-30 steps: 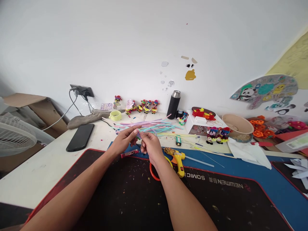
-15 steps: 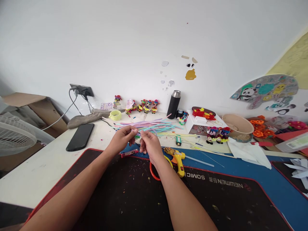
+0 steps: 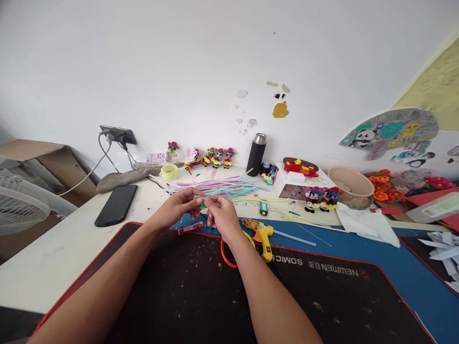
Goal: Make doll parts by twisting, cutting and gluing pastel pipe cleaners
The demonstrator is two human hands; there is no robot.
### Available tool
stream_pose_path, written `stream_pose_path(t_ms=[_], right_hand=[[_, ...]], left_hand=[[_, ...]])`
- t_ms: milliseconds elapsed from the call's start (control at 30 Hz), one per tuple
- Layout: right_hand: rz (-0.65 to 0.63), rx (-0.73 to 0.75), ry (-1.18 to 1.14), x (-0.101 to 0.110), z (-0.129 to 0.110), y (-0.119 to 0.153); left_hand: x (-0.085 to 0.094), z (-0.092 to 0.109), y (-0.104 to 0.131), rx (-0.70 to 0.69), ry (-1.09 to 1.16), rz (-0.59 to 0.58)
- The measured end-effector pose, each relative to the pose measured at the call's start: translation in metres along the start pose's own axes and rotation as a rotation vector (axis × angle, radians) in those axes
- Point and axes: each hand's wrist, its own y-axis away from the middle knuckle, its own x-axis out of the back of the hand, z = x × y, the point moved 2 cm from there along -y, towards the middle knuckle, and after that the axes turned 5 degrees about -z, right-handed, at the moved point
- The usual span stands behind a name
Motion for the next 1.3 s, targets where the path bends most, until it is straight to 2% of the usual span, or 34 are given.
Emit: stream_pose_path(t_ms=[433, 833, 1033, 1200, 1300], right_hand=[[0.08, -0.019, -0.101, 0.001, -0.005, 0.001], [0.064, -0.027, -0.064, 0.002, 0.0, 0.0], [0.124, 0.009, -0.073, -0.002, 0.004, 0.001], [0.089, 0.026, 0.075, -0.001, -0.001, 0.021], [0.046, 0.016, 0.265, 0.015, -0.008, 0.042]], left_hand=[[-0.004, 0.002, -0.002, -0.024, 0.046, 0.188], [-0.005, -0.001, -0.003, -0.013, 0.064, 0.16], [0.002, -0.006, -0.007, -0.032, 0.117, 0.265], [0.008, -0.013, -0.009, -0.034, 0.131, 0.305], [0.009, -0.017, -0.01, -0.027, 0.116, 0.303]])
